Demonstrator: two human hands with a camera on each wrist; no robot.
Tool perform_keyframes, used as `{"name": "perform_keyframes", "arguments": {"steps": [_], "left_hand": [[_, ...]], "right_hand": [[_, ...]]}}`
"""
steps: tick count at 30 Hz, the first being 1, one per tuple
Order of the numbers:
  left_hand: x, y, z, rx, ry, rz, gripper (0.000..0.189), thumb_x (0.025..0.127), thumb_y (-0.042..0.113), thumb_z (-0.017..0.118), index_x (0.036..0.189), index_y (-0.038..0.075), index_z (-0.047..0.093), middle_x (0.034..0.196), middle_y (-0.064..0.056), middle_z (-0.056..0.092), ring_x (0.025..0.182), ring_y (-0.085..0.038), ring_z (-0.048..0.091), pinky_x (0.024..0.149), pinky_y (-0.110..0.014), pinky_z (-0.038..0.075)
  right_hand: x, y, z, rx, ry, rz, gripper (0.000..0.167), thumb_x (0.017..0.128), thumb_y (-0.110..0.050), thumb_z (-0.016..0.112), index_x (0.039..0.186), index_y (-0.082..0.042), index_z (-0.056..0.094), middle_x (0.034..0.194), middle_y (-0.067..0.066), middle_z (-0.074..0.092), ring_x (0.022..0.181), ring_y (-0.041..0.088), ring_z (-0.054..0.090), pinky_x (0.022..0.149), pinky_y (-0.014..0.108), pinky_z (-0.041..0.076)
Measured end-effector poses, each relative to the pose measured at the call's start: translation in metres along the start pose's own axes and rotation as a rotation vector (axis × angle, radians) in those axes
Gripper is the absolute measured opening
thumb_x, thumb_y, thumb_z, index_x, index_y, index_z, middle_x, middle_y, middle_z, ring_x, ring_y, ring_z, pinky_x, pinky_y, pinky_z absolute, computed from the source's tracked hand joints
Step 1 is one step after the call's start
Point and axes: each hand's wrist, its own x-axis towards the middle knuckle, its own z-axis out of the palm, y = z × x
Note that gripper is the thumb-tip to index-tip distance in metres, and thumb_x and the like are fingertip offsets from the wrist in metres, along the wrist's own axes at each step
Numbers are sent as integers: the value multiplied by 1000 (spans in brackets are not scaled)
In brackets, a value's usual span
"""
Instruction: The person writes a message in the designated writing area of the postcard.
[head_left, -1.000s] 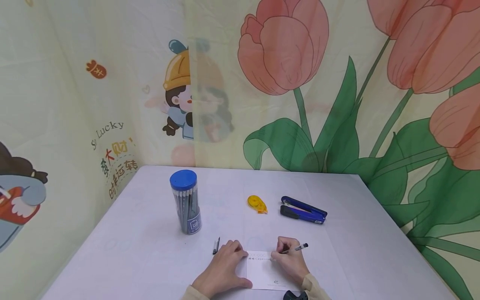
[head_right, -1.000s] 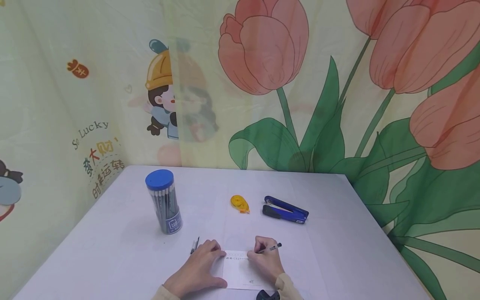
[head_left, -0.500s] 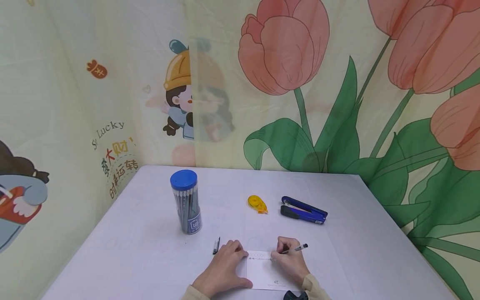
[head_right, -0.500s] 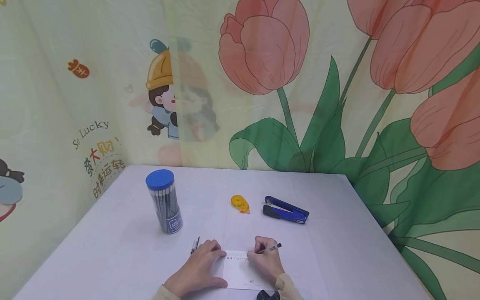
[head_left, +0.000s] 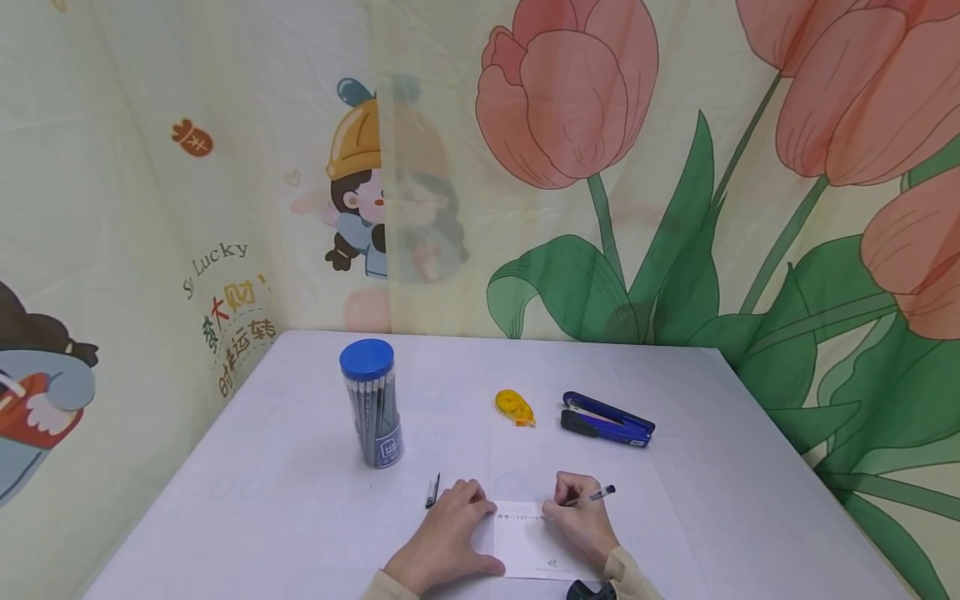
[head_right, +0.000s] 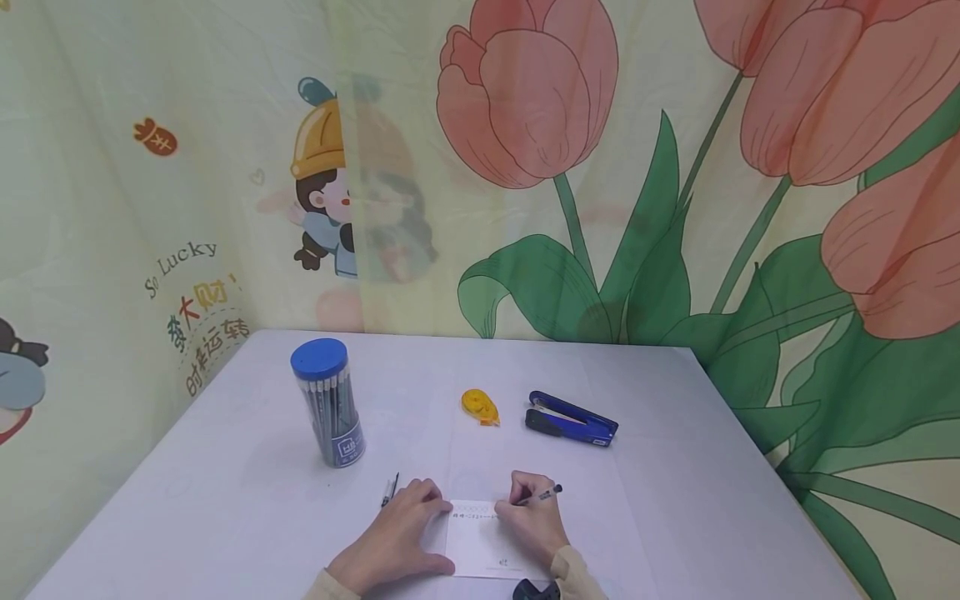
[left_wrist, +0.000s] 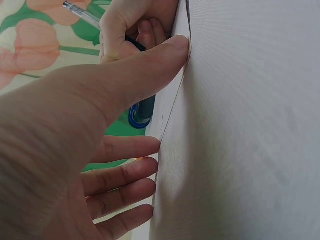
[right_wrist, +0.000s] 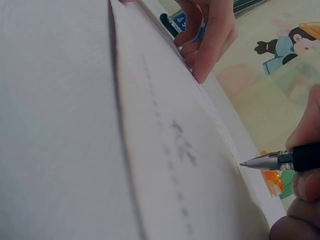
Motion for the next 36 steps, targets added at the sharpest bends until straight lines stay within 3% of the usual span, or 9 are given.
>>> {"name": "perform_keyframes", "arguments": {"steps": [5, 11, 19, 36], "left_hand": [[0, 0, 0, 1, 3, 0, 71, 61, 56, 83, 113, 11, 70, 96, 8, 52, 86, -8, 42, 79, -27, 44], [0, 0, 0, 4, 1, -2, 71, 61, 56, 83, 114, 11, 70, 96, 8, 52, 86, -8, 41, 79, -27, 44], [1, -1, 0, 0, -7, -6, 70, 61, 57, 83, 114, 12, 70, 96, 8, 52, 86, -8, 42, 79, -28, 44], [0, -1, 0, -8, -1, -2, 70, 61, 57, 83, 113, 12, 70, 97, 8, 52, 86, -8, 42, 79, -28, 43]], "right_hand": [[-1, -6, 2, -13, 27, 52, 25, 61, 19, 58, 58, 1, 41, 58, -4, 43, 54, 7, 41, 56, 19, 31], [-5, -16, 2, -8, 29, 45, 26, 61, 21, 57, 58, 1, 40, 57, -4, 42, 53, 6, 39, 56, 18, 30], [1, 0, 4, -21, 27, 45, 26, 61, 20, 59, 58, 1, 41, 58, -4, 41, 54, 6, 39, 57, 19, 30], [1, 4, 3, -2, -19, 35, 28, 62, 18, 60, 58, -3, 42, 57, -1, 41, 54, 5, 39, 56, 19, 31]]}}
